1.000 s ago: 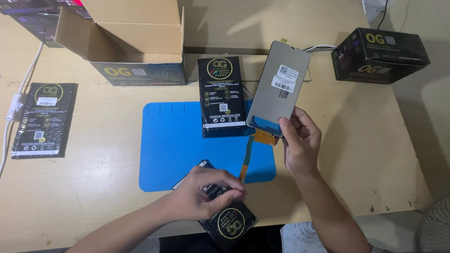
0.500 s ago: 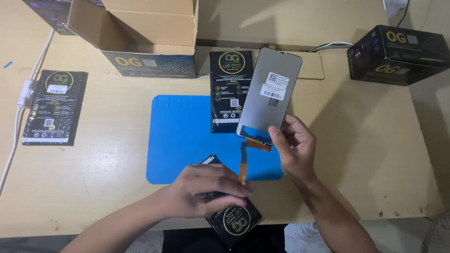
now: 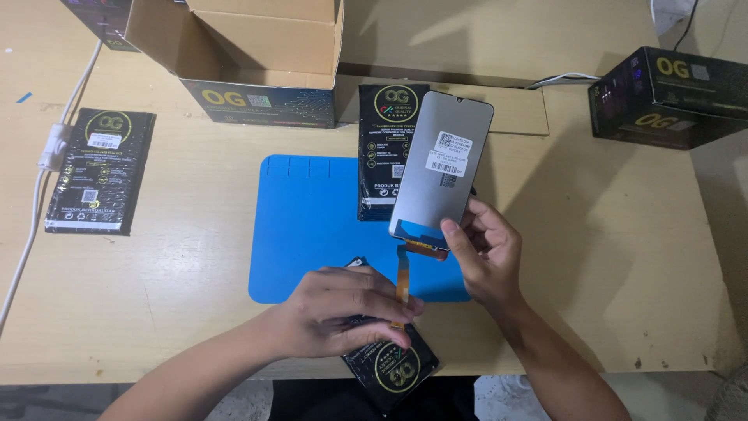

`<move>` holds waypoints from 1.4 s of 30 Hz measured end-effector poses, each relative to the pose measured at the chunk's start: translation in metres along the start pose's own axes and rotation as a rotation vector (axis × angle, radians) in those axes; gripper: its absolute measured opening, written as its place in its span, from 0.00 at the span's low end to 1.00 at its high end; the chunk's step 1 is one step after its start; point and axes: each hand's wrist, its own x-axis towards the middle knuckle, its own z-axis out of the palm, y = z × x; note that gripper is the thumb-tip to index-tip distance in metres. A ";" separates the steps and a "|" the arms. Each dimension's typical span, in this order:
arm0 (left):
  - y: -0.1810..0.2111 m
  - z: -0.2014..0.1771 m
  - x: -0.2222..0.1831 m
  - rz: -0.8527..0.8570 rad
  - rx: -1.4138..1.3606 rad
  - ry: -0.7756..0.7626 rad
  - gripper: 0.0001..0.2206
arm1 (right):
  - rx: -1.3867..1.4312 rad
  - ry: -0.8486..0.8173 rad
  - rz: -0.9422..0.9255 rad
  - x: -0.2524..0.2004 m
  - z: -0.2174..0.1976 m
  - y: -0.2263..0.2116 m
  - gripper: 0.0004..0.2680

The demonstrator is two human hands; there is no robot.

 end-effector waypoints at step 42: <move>-0.064 0.001 -0.039 -0.597 -0.056 0.588 0.19 | 0.023 -0.524 -0.266 0.004 -0.014 -0.003 0.06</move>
